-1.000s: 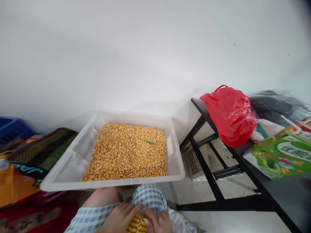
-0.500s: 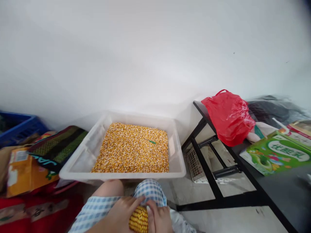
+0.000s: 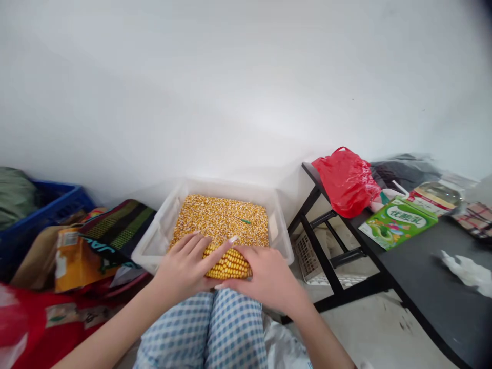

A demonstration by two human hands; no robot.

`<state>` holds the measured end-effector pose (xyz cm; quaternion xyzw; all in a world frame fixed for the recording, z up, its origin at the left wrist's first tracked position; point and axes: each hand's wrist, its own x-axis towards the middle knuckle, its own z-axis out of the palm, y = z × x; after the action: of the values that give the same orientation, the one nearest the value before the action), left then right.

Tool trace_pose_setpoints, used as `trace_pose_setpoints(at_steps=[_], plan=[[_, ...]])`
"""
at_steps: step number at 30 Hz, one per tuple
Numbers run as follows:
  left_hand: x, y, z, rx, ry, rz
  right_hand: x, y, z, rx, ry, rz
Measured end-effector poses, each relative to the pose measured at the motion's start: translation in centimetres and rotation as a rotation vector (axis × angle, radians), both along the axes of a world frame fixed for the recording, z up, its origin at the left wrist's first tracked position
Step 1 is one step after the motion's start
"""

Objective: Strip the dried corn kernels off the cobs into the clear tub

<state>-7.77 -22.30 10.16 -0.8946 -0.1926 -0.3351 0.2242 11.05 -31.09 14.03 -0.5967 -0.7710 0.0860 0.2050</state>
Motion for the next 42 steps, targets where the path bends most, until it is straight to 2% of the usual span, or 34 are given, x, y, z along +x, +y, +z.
trace_pose_setpoints(at_steps=[2,4,8,10,12,14,16,17,20,22,25,28,32,36,42], plan=[[-0.5,0.0,1.6,0.053,-0.02,-0.026,0.0,0.5,0.4,0.069,-0.019,0.01],[-1.1,0.0,3.0,0.065,-0.039,-0.071,0.4,1.6,0.1,0.116,-0.041,-0.029],[-2.1,-0.1,5.1,0.082,-0.115,-0.08,2.3,5.7,-2.5,0.11,-0.084,-0.224],[-2.3,-0.2,5.5,0.087,-0.147,-0.045,2.8,7.7,-3.6,0.147,-0.026,-0.281],[-2.3,-0.3,5.7,0.081,-0.167,-0.019,2.6,8.7,-3.7,0.205,0.2,-0.251],[-2.2,-0.4,5.8,0.074,-0.178,-0.015,1.7,8.4,-2.7,0.136,0.581,-0.139],[-2.1,-0.6,5.9,0.07,-0.183,-0.022,0.3,7.2,-0.9,-0.081,0.957,0.008],[-2.0,-0.6,5.9,0.07,-0.181,-0.026,-0.4,6.4,0.0,-0.144,1.086,0.083],[-1.8,-0.7,6.1,0.072,-0.17,-0.046,-1.9,4.2,1.9,-0.166,1.279,0.253],[-1.8,-0.7,6.0,0.071,-0.169,-0.061,-2.6,3.4,2.5,-0.149,1.34,0.312],[-1.8,-0.7,5.9,0.055,-0.175,-0.083,-3.1,3.0,2.5,-0.152,1.403,0.304],[-1.7,-0.7,6.0,0.066,-0.194,-0.1,-3.2,2.8,2.4,-0.199,1.449,0.285],[-1.4,-0.6,6.5,0.134,-0.18,-0.073,-3.2,2.7,2.6,-0.3,1.529,0.327],[-1.2,-0.5,6.8,0.179,-0.19,-0.06,-3.1,2.8,2.7,-0.332,1.496,0.295],[-1.1,-0.7,7.0,0.213,-0.182,-0.044,-2.8,2.8,2.7,-0.268,1.413,0.227]])
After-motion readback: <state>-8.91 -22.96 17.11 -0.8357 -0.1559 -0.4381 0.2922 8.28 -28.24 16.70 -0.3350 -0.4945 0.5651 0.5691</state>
